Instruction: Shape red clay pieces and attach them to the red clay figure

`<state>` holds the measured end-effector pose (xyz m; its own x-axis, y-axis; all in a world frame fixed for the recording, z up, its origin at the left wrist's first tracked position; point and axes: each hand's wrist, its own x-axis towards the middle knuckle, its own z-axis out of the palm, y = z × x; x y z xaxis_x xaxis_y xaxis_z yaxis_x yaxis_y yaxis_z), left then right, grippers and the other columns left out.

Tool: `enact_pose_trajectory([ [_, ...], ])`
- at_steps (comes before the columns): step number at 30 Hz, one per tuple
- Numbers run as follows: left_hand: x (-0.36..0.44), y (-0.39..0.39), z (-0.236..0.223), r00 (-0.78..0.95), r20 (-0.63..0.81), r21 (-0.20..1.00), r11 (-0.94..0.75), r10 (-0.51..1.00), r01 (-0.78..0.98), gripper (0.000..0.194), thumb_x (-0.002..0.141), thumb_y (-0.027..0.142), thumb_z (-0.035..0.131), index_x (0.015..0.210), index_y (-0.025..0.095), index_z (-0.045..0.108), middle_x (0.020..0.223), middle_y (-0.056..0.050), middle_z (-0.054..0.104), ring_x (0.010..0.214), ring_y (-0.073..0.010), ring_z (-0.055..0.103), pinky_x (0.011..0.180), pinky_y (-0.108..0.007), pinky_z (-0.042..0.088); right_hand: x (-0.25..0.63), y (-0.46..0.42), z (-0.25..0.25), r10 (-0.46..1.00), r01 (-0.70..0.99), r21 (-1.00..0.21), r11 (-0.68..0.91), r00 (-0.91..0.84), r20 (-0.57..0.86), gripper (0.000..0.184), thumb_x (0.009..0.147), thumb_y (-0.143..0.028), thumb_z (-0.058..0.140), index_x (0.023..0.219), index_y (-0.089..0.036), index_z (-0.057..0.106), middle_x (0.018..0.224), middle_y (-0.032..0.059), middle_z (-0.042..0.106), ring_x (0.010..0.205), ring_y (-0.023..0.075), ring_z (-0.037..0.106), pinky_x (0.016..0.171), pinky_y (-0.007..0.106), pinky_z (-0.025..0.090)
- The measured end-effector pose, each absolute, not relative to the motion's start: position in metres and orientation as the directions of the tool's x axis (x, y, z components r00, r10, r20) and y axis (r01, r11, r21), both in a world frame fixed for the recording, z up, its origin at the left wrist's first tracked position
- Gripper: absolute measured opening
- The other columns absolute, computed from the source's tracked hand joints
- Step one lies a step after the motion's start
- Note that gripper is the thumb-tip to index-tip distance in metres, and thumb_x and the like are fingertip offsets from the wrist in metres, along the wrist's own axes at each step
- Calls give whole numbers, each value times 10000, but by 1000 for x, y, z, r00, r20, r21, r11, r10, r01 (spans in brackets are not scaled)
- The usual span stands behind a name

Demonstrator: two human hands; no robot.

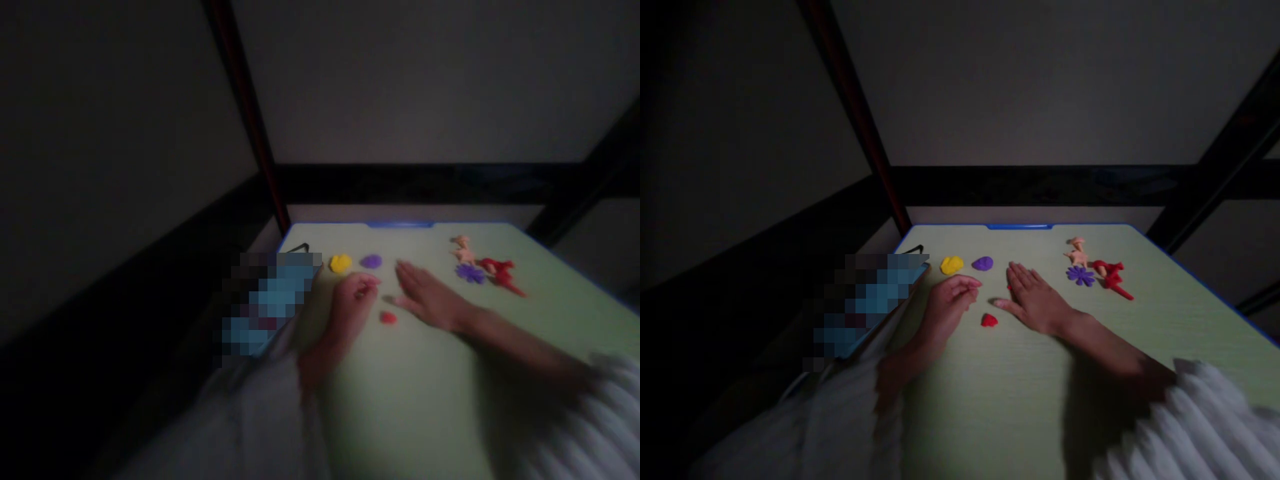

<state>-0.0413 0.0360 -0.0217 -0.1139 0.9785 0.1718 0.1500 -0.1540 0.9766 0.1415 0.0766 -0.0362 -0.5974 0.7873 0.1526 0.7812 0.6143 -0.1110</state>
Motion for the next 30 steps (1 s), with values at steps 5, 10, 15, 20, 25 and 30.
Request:
enact_pose_trajectory([
  [5,-42,35,-22,-112,169,976,-151,979,154,112,675,105,514,726,142,606,654,-19,614,675,-127,584,595,-219,449,159,26,-8,701,678,-188,711,-705,108,726,866,-579,277,1404,-93,245,1444,157,258,1336,259,245,1072,451,269],
  [10,-41,34,-21,-102,163,978,-147,981,145,121,666,105,517,725,147,615,685,-24,629,656,-126,578,571,-221,445,186,53,18,889,849,-274,452,-401,222,651,889,-552,202,1390,-149,302,1408,149,347,1287,300,330,1023,505,329],
  [15,-39,33,-20,-112,159,981,-144,981,127,115,667,104,519,716,152,611,608,-1,592,616,-115,561,511,-194,417,158,71,-12,907,886,-215,412,-375,194,735,887,-562,142,1358,-32,332,1411,222,301,1311,298,283,1037,485,308],
  [20,-38,33,-19,-111,156,984,-144,982,105,113,668,108,519,708,163,608,641,-10,607,601,-105,545,482,-183,400,120,69,-45,880,871,-152,467,-442,174,729,879,-564,221,1362,-27,320,1434,203,270,1343,298,212,1066,486,239],
  [25,-37,32,-20,-93,146,986,-136,985,99,94,667,130,528,710,155,608,591,-3,577,582,-107,532,495,-193,396,118,99,-41,890,894,-109,434,-407,203,645,911,-486,178,1384,-57,276,1461,188,208,1360,322,137,1045,571,190],
  [30,-38,33,-20,-96,150,985,-141,984,100,103,653,138,529,712,153,611,628,-11,604,586,-107,538,520,-203,411,119,77,-41,855,859,-88,504,-482,193,663,904,-511,177,1383,-66,288,1461,167,233,1366,279,145,1067,499,210],
])
